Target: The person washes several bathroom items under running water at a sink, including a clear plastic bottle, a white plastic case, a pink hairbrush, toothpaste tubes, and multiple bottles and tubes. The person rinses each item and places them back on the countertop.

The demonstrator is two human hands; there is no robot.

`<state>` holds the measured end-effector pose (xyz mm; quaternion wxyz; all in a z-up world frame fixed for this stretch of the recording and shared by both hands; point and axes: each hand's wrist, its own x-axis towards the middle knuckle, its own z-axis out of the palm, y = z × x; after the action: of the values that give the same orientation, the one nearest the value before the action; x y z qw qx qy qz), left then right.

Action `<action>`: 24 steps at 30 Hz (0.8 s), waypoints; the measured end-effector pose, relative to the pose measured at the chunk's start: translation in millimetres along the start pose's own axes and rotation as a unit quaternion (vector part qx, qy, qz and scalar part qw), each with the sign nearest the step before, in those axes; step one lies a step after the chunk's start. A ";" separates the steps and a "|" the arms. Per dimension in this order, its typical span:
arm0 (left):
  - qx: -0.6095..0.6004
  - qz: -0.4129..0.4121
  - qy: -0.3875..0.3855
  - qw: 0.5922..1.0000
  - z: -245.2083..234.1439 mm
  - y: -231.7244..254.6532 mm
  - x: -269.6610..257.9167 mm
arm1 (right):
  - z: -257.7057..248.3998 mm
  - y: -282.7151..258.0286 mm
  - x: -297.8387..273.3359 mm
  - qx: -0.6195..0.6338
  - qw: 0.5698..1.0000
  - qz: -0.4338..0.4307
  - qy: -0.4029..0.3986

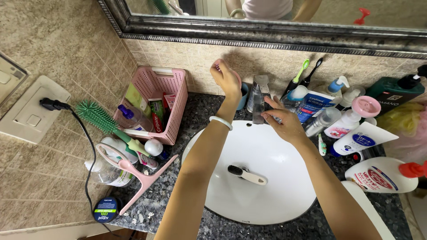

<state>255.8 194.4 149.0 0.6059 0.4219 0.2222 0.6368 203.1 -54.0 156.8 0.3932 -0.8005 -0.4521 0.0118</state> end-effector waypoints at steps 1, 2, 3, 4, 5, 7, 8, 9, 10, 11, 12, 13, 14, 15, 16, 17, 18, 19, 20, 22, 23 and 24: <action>-0.029 -0.099 -0.039 0.994 -5.9 -3.0 -2.5 | 0.0 0.3 -0.5 -0.004 1.000 -0.005 0.002; -0.058 -0.196 -0.079 0.976 -15.9 -1.5 -5.7 | 0.0 0.3 -0.7 -0.001 1.000 0.005 0.000; -0.087 -0.290 -0.118 0.946 -24.2 3.0 -7.2 | -0.1 0.2 -1.1 0.002 1.000 0.015 -0.002; -0.068 -0.278 -0.130 0.949 -27.8 8.8 -4.5 | 0.6 0.1 0.0 0.006 1.000 0.023 -0.004; -0.050 -0.265 -0.142 0.952 -30.6 14.6 -2.0 | 1.2 0.3 0.9 0.012 1.000 0.017 0.004; -0.040 -0.258 -0.141 0.955 -37.2 23.4 1.2 | 2.7 1.5 -0.7 0.025 1.000 0.008 0.016; -0.049 -0.261 -0.128 0.956 -40.5 26.7 3.7 | 3.8 2.3 -1.3 0.022 0.999 0.000 0.023; -0.059 -0.264 -0.115 0.956 -44.3 29.6 5.5 | 4.9 3.1 -2.5 0.018 0.999 -0.009 0.031; -0.054 -0.264 -0.107 0.957 -48.0 32.6 7.8 | 5.9 3.7 -1.1 0.015 0.999 -0.019 0.039; -0.049 -0.264 -0.098 0.958 -52.8 35.6 8.6 | 7.0 4.1 0.1 0.016 0.999 -0.016 0.042; -0.043 -0.265 -0.089 0.959 -58.6 38.4 8.6 | 8.1 4.5 -0.2 0.017 0.999 -0.012 0.044; -0.031 -0.285 -0.090 0.954 -63.8 41.0 9.3 | 9.2 4.8 -0.7 0.018 0.999 -0.008 0.047; -0.019 -0.306 -0.089 0.948 -68.7 43.1 10.1 | 10.0 4.8 -1.2 0.021 0.998 -0.013 0.052; -0.007 -0.326 -0.088 0.941 -74.5 44.4 11.2 | 10.8 4.4 -1.9 0.024 0.998 -0.019 0.057; -0.008 -0.316 -0.097 0.944 -79.0 44.6 12.7 | 11.9 3.6 -0.7 0.028 0.997 -0.025 0.063; -0.008 -0.306 -0.106 0.946 -81.6 42.9 12.1 | 11.8 2.9 0.4 0.029 0.997 -0.030 0.066; -0.008 -0.297 -0.114 0.948 -85.9 40.1 9.3 | 11.2 2.0 -0.3 0.030 0.997 -0.034 0.067; -0.011 -0.291 -0.112 0.950 -90.1 37.0 4.7 | 11.3 0.5 -1.3 0.032 0.996 -0.039 0.069; -0.013 -0.283 -0.110 0.953 -94.0 34.9 0.8 | 12.3 -2.1 -1.5 0.022 0.996 -0.048 0.078; 0.050 -0.259 -0.122 0.957 -105.8 38.0 -6.6 | 16.4 -9.7 -4.4 0.004 0.993 -0.068 0.099; 0.117 -0.243 -0.134 0.954 -114.2 44.0 -12.8 | 21.9 -15.0 -8.1 -0.004 0.987 -0.091 0.134; 0.183 -0.228 -0.146 0.945 -121.4 52.2 -13.6 | 28.9 -20.7 -16.7 -0.012 0.979 -0.112 0.170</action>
<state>126.2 200.3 120.6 0.6726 0.5519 0.3347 0.3618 167.6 -42.6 144.5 0.4535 -0.7398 -0.4656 -0.1738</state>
